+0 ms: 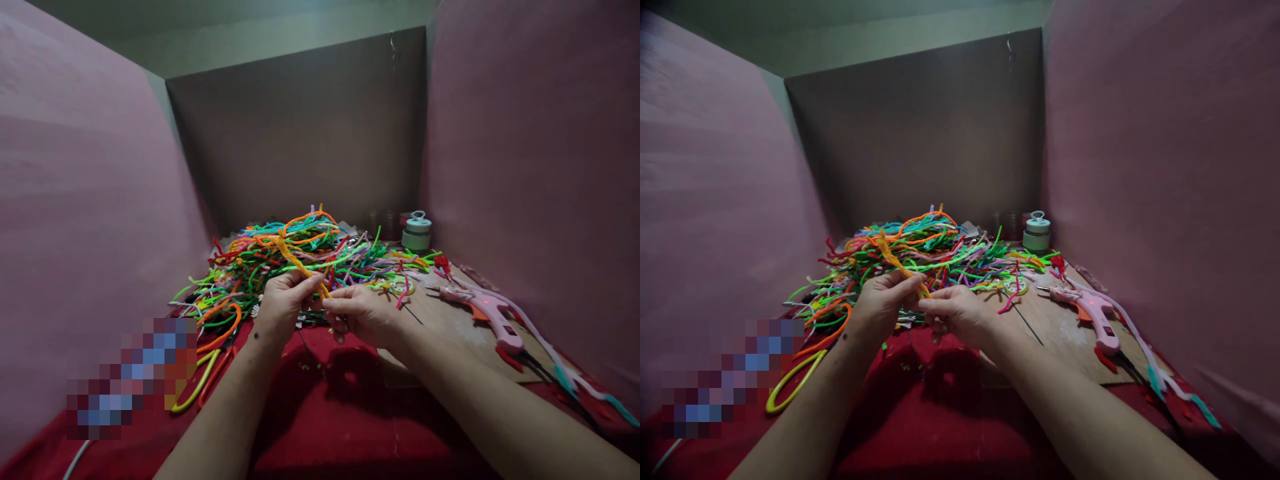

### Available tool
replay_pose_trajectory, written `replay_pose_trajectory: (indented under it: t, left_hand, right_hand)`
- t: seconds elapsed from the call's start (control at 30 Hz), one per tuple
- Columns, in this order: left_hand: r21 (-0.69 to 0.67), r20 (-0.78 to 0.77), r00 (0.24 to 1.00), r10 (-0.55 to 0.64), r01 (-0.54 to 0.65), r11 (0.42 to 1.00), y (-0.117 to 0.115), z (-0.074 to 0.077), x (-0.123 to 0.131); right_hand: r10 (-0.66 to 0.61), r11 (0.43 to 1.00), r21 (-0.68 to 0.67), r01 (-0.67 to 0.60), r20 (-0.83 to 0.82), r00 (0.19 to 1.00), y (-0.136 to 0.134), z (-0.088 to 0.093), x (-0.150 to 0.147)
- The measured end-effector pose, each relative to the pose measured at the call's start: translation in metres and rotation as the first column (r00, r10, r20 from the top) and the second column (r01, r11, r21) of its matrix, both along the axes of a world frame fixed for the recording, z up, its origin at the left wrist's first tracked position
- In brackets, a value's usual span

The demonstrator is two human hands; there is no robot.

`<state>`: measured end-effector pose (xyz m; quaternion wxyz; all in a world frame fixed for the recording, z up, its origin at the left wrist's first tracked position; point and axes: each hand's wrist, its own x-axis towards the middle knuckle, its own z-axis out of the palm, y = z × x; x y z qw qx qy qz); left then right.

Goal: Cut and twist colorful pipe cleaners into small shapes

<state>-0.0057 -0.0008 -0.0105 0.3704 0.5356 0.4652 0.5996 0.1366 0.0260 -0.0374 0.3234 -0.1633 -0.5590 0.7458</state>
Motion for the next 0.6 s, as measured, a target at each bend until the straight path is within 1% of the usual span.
replay_pose_trajectory:
  t: [0.03, 0.1, 0.13, 0.2, 0.3, 0.37, 0.4, 0.43, 0.47, 0.5, 0.53, 0.57, 0.6]
  left_hand:
    - [0.003, -0.013, 1.000, 0.010, -0.010, 1.000, 0.000, 0.001, 0.001]
    - [0.000, -0.036, 0.999, 0.040, -0.040, 0.999, -0.001, 0.002, 0.002]
    - [-0.009, -0.041, 0.998, 0.050, -0.051, 0.999, -0.002, 0.003, 0.003]
    - [-0.026, -0.040, 0.998, 0.057, -0.058, 0.998, -0.004, 0.005, 0.004]
    - [-0.027, -0.048, 0.997, 0.059, -0.060, 0.998, -0.005, 0.007, 0.005]
    - [-0.014, -0.060, 0.995, 0.085, -0.086, 0.996, -0.003, 0.006, 0.005]
    - [-0.012, -0.060, 0.993, 0.102, -0.103, 0.995, -0.002, 0.005, 0.005]
    - [-0.015, -0.052, 0.992, 0.118, -0.119, 0.993, -0.001, 0.003, 0.004]
    - [-0.021, -0.040, 0.990, 0.135, -0.135, 0.991, 0.000, 0.001, 0.004]
    - [-0.028, -0.027, 0.988, 0.150, -0.151, 0.988, 0.002, 0.000, 0.004]
    - [-0.033, -0.015, 0.986, 0.164, -0.164, 0.986, 0.002, -0.002, 0.004]
    - [-0.036, -0.010, 0.984, 0.176, -0.177, 0.984, 0.002, -0.002, 0.004]
    - [-0.038, -0.012, 0.982, 0.188, -0.188, 0.981, 0.002, -0.003, 0.004]
  right_hand:
    - [-0.046, 0.996, 0.075, 0.042, 0.045, 0.998, -0.001, 0.000, -0.001]
    - [-0.148, 0.970, 0.214, 0.117, 0.132, 0.980, -0.003, -0.001, -0.004]
    - [-0.178, 0.958, 0.254, 0.134, 0.158, 0.971, -0.004, -0.001, -0.005]
    - [-0.179, 0.956, 0.263, 0.131, 0.170, 0.969, -0.005, -0.001, -0.006]
    - [-0.162, 0.972, 0.201, 0.124, 0.183, 0.970, -0.004, -0.002, -0.007]
    - [-0.173, 0.973, 0.189, 0.130, 0.227, 0.958, -0.004, -0.004, -0.008]
    - [-0.191, 0.968, 0.211, 0.138, 0.261, 0.946, -0.004, -0.005, -0.009]
    - [-0.232, 0.952, 0.265, 0.154, 0.295, 0.927, -0.004, -0.007, -0.010]
    - [-0.300, 0.917, 0.357, 0.179, 0.322, 0.898, -0.004, -0.008, -0.011]
    - [-0.395, 0.853, 0.477, 0.210, 0.328, 0.858, -0.005, -0.009, -0.012]
    - [-0.499, 0.761, 0.603, 0.239, 0.309, 0.810, -0.006, -0.010, -0.012]
    - [-0.590, 0.657, 0.709, 0.257, 0.272, 0.760, -0.008, -0.011, -0.013]
    - [-0.653, 0.564, 0.783, 0.261, 0.231, 0.721, -0.010, -0.011, -0.013]
